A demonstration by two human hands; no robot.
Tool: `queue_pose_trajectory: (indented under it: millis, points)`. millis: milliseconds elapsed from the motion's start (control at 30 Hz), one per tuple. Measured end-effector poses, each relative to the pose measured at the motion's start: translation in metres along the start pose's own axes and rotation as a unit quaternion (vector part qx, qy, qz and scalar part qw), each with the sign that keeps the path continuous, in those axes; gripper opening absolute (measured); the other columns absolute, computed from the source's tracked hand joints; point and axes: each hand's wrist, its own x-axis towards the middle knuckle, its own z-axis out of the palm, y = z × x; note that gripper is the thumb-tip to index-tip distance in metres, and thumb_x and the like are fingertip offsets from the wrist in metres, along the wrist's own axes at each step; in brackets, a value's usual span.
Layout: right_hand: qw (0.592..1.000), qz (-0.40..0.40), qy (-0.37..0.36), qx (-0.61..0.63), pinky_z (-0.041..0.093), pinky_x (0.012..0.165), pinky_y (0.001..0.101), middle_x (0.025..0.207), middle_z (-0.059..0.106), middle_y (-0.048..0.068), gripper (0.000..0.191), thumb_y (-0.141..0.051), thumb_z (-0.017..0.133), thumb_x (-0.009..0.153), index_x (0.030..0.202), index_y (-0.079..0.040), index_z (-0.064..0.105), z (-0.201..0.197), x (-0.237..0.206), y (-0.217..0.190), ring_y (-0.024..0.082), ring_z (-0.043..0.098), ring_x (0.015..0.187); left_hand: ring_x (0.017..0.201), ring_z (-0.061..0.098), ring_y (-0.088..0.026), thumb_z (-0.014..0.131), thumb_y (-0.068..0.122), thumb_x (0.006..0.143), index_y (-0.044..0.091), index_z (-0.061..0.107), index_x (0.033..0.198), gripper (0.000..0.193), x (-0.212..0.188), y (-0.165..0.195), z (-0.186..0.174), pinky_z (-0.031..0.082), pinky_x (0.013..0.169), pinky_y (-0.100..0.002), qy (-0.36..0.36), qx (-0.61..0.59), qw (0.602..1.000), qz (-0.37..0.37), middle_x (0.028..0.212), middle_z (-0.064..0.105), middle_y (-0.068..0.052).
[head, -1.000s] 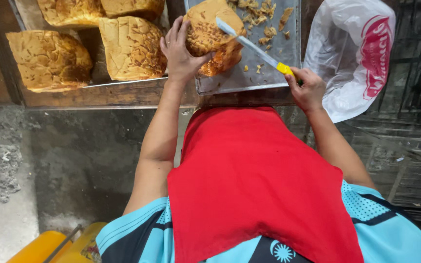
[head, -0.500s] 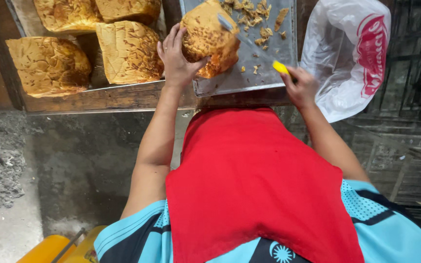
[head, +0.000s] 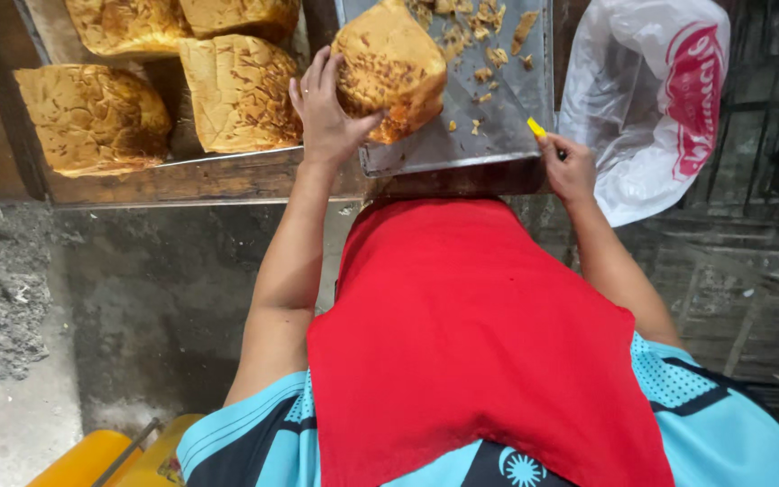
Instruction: The person trims the crusts from several loaves of bread using a knife. They pick up each loaf, cut off the edges, and place the trimmed loaf back on the tray. The process is repeated for multiple loaves.
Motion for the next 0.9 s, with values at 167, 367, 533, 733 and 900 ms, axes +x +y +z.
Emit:
queue_pose_trajectory:
  millis: [167,367,533,733,900]
  points:
    - [0.987,-0.064,0.046,-0.137,0.053,0.076,0.0470,0.102,0.075,0.017,0.028,-0.032,0.075,0.099,0.112,-0.008,0.081,0.020,0.016,-0.007,0.039,0.069,0.090,0.150,0.025,-0.042,0.102,0.070,0.047,0.014,0.021,0.156,0.147,0.017,0.026,-0.009,0.008,0.121,-0.064,-0.022,0.059,0.996,0.062,0.161,0.025,-0.022]
    - [0.973,-0.212,0.083,-0.047,0.055,0.086,0.0408,0.114,0.073,0.015,0.032,-0.025,0.081,0.102,0.124,-0.003,0.074,0.041,0.032,-0.082,0.032,0.071,0.099,0.153,0.017,-0.040,0.099,0.070,0.046,0.018,0.001,0.163,0.161,0.034,0.054,-0.017,0.005,0.119,-0.072,-0.188,0.128,0.974,0.018,0.167,0.016,-0.021]
    - [0.953,-0.114,-0.069,0.273,0.058,0.076,0.0224,0.101,0.071,0.000,0.035,-0.009,0.081,0.092,0.124,-0.003,0.067,0.073,0.025,-0.150,0.006,0.069,0.085,0.150,0.026,-0.036,0.101,0.055,0.047,0.019,0.006,0.162,0.154,-0.016,0.060,-0.017,0.011,0.118,-0.075,-0.088,0.112,0.989,0.034,0.160,0.026,-0.016]
    - [0.942,-0.107,-0.146,0.283,0.057,0.081,0.0240,0.096,0.074,0.001,0.010,0.000,0.075,0.095,0.105,0.000,0.074,0.066,-0.001,-0.174,0.007,0.069,0.088,0.152,0.025,-0.035,0.099,0.046,0.054,0.012,0.011,0.163,0.145,-0.098,0.038,-0.013,0.011,0.121,-0.067,0.018,0.026,0.999,0.031,0.159,0.028,-0.017]
    - [0.931,-0.143,-0.200,0.271,0.057,0.079,0.0243,0.101,0.070,0.002,0.007,0.003,0.071,0.095,0.102,0.000,0.069,0.070,-0.021,-0.187,0.007,0.068,0.089,0.151,0.025,-0.037,0.095,0.055,0.059,0.008,0.010,0.162,0.141,-0.133,0.009,-0.005,0.011,0.121,-0.065,0.049,-0.006,0.999,-0.006,0.159,0.028,-0.018]
